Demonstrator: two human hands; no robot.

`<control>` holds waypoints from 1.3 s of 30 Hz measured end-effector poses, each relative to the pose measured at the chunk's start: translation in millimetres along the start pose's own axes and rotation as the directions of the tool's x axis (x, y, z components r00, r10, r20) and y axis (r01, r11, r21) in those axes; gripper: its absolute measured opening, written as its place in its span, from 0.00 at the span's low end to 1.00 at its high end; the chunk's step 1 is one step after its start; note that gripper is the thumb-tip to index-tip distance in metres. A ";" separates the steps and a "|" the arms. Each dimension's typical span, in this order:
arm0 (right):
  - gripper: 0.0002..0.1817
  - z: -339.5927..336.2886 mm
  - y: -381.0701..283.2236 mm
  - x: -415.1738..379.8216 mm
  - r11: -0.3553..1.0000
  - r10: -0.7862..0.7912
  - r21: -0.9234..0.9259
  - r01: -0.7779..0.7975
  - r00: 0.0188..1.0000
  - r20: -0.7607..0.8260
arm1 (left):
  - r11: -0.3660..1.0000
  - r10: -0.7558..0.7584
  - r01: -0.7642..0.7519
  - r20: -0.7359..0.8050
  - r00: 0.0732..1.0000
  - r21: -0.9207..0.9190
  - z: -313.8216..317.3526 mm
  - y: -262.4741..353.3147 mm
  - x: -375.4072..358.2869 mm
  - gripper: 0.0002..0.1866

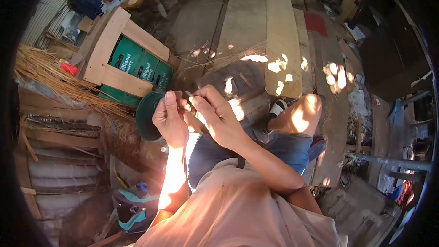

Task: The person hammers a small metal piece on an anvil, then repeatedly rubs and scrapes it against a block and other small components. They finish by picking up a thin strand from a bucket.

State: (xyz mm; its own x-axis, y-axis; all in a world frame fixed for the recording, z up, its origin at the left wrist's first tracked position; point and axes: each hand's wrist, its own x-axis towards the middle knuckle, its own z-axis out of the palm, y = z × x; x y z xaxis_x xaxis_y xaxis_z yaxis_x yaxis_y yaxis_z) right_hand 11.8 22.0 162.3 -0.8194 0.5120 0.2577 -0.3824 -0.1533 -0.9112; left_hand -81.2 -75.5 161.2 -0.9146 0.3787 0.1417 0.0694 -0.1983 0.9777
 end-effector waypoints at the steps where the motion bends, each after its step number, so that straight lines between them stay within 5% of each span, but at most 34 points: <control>1: 0.05 3.6 -4.6 -0.2 1.000 0.003 -0.003 -0.003 1.000 -0.008 | 0.997 0.031 -0.032 -0.015 0.999 -0.072 3.7 -0.9 -0.6 0.13; 6: 0.05 13.6 0.5 3.1 0.974 0.023 0.225 -0.029 0.999 0.029 | 0.944 0.111 -0.098 0.023 0.994 -0.315 4.7 0.3 1.9 0.10; 13: 0.03 23.8 -10.0 5.2 0.923 0.211 0.317 -0.216 0.976 0.051 | 0.973 0.115 -0.114 -0.004 0.993 -0.202 -5.3 -3.5 9.1 0.12; 17: 0.03 26.5 -9.6 4.7 0.945 0.187 0.252 -0.206 0.977 0.098 | 0.987 0.153 -0.154 -0.021 0.988 -0.053 -8.2 -6.5 8.4 0.15; 24: 0.03 29.0 -8.9 6.5 0.952 0.256 0.160 -0.260 0.966 0.046 | 0.970 0.219 -0.219 -0.017 0.976 -0.106 -7.1 -5.7 3.8 0.16; 26: 0.02 27.8 -7.5 6.1 0.955 0.254 0.151 -0.253 0.967 0.016 | 0.969 0.246 -0.246 -0.025 0.969 0.031 -9.2 -6.5 1.8 0.15; 30: 0.04 24.1 -6.7 6.3 0.954 0.228 0.175 -0.244 0.968 0.107 | 0.965 0.262 -0.261 -0.008 0.965 0.020 -10.2 -14.2 4.6 0.17; 32: 0.05 24.4 -7.6 3.5 0.941 0.269 0.180 -0.288 0.955 0.123 | 0.942 0.083 -0.062 0.051 0.995 -0.330 -10.1 -11.7 8.1 0.17; 37: 0.05 22.1 0.5 6.1 0.780 0.341 0.476 -0.407 0.914 0.221 | 0.833 0.156 0.073 0.359 0.920 -0.549 -26.1 -1.1 8.1 0.14; 39: 0.05 23.8 -2.7 7.1 0.786 0.361 0.454 -0.420 0.908 0.214 | 0.782 0.122 0.118 0.336 0.934 -0.612 -24.5 1.8 7.4 0.11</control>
State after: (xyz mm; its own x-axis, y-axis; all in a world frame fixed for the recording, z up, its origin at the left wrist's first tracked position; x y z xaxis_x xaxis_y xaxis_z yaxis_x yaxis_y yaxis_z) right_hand -3.2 6.0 174.2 -0.9732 0.2286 -0.0262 -0.1506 -0.7189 -0.6786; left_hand -97.6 -95.2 160.3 -0.7121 0.6330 0.3039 -0.2970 -0.6637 0.6865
